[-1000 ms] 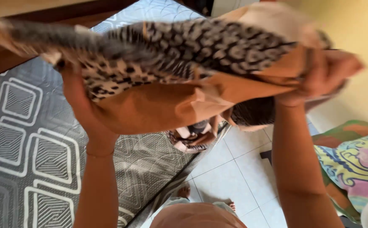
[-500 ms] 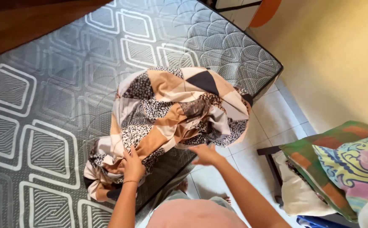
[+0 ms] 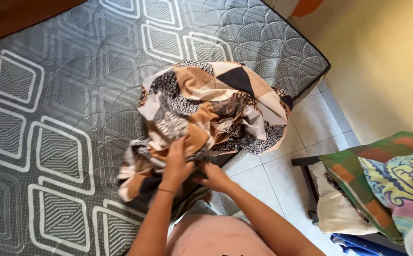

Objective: Spreading a large patterned blanket over a mattress and smoothing it out to make the bed.

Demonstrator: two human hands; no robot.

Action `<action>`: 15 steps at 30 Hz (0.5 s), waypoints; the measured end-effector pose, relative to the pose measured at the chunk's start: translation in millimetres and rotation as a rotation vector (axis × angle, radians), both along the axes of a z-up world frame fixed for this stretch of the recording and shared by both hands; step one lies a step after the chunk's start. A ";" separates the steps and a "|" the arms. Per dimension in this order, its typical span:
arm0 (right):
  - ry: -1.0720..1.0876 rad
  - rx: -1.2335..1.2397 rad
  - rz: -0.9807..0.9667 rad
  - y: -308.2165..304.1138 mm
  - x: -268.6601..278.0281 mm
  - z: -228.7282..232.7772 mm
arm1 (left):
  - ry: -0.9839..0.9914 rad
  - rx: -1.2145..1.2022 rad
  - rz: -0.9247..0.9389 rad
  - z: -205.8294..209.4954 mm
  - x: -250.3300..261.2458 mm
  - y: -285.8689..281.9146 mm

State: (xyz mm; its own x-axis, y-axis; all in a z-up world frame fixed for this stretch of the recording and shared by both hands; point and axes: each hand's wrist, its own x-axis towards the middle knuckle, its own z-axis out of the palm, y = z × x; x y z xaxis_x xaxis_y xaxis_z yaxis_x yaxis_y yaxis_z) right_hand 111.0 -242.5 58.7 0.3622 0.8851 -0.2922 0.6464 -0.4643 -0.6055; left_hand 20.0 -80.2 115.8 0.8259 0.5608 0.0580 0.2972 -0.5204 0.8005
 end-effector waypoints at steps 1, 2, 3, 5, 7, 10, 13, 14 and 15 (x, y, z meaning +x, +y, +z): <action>0.050 0.095 -0.174 9.5 -6.6 -10.7 | 0.030 -0.076 -0.049 14.4 3.6 -7.4; 0.099 0.192 -0.346 20.2 -13.5 -21.4 | 0.059 -0.151 -0.097 28.9 7.0 -13.7; 0.102 0.190 -0.340 13.4 -6.9 -33.9 | 0.061 -0.153 -0.091 18.8 1.5 -11.7; 0.055 0.316 -0.506 1.4 5.7 -59.1 | -0.240 -0.253 -0.141 -0.8 -9.6 -6.6; 0.361 0.391 -0.602 -2.4 9.2 -32.2 | -0.237 -0.234 -0.109 -21.3 -37.2 7.9; 0.830 0.501 -0.762 -3.8 14.2 -7.0 | 0.022 -0.169 -0.008 -107.7 -78.7 21.2; 1.041 0.576 -0.883 -5.7 20.9 -8.4 | 0.296 -0.110 0.158 -198.6 -94.8 16.7; 1.090 0.614 -0.938 -5.2 22.7 -12.2 | 0.312 -0.099 0.249 -224.5 -96.7 14.9; 1.092 0.613 -0.941 -7.5 25.9 -18.1 | 0.315 -0.098 0.248 -224.2 -93.9 9.6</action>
